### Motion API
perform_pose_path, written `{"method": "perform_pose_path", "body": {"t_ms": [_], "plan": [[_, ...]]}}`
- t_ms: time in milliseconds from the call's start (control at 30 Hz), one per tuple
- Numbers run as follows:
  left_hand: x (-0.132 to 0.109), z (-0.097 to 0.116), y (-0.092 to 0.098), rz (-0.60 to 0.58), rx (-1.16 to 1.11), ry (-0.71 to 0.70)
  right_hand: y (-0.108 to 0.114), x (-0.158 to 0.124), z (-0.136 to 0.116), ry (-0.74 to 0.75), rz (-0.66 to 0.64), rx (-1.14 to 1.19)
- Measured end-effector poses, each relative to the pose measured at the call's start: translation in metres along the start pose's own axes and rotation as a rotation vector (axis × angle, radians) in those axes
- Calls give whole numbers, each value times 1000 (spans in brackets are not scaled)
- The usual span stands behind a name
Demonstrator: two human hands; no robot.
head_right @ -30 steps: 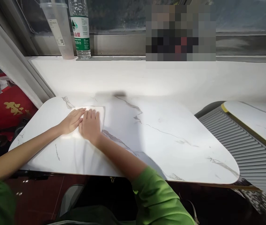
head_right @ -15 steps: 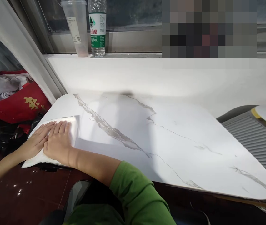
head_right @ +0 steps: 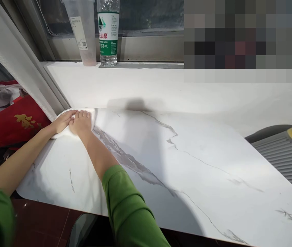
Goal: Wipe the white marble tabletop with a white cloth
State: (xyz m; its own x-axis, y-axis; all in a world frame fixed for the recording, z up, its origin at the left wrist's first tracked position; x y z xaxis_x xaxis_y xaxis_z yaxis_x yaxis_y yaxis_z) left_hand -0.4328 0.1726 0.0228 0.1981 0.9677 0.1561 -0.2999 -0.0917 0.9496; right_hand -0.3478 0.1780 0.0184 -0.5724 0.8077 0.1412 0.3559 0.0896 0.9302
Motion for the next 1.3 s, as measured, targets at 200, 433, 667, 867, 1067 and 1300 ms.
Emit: {"method": "perform_pose_path", "body": {"t_ms": [200, 433, 667, 867, 1067, 1300], "plan": [[47, 23, -20, -2, 38, -22, 12, 7, 49, -68, 103, -15], [27, 76, -37, -17, 92, -68, 22, -44, 72, -64, 95, -55], [-54, 157, -56, -10, 98, -86, 39, -158, 68, 33, 137, -102], [-137, 235, -57, 64, 65, -178, 49, -264, 50, 150, 144, -131], [-137, 245, -59, 15, 47, -200, 51, -271, 56, 156, 123, -134], [-34, 213, -72, 22, 105, -112, 58, -176, 116, 124, 85, -126]]}}
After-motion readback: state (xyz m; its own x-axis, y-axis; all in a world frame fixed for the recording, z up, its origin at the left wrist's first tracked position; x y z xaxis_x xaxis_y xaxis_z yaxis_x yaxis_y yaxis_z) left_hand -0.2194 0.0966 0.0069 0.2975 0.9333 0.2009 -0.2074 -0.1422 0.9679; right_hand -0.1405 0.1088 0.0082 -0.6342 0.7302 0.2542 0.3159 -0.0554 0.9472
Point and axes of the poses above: each hand's wrist, its own x-axis towards the middle knuckle, its own y-axis out of the back of the hand, z = x × y, the point moved 8 cm from there along x, towards the middle knuckle, and after that the axes turned 2 degrees about -y, right-handed, at the moved point
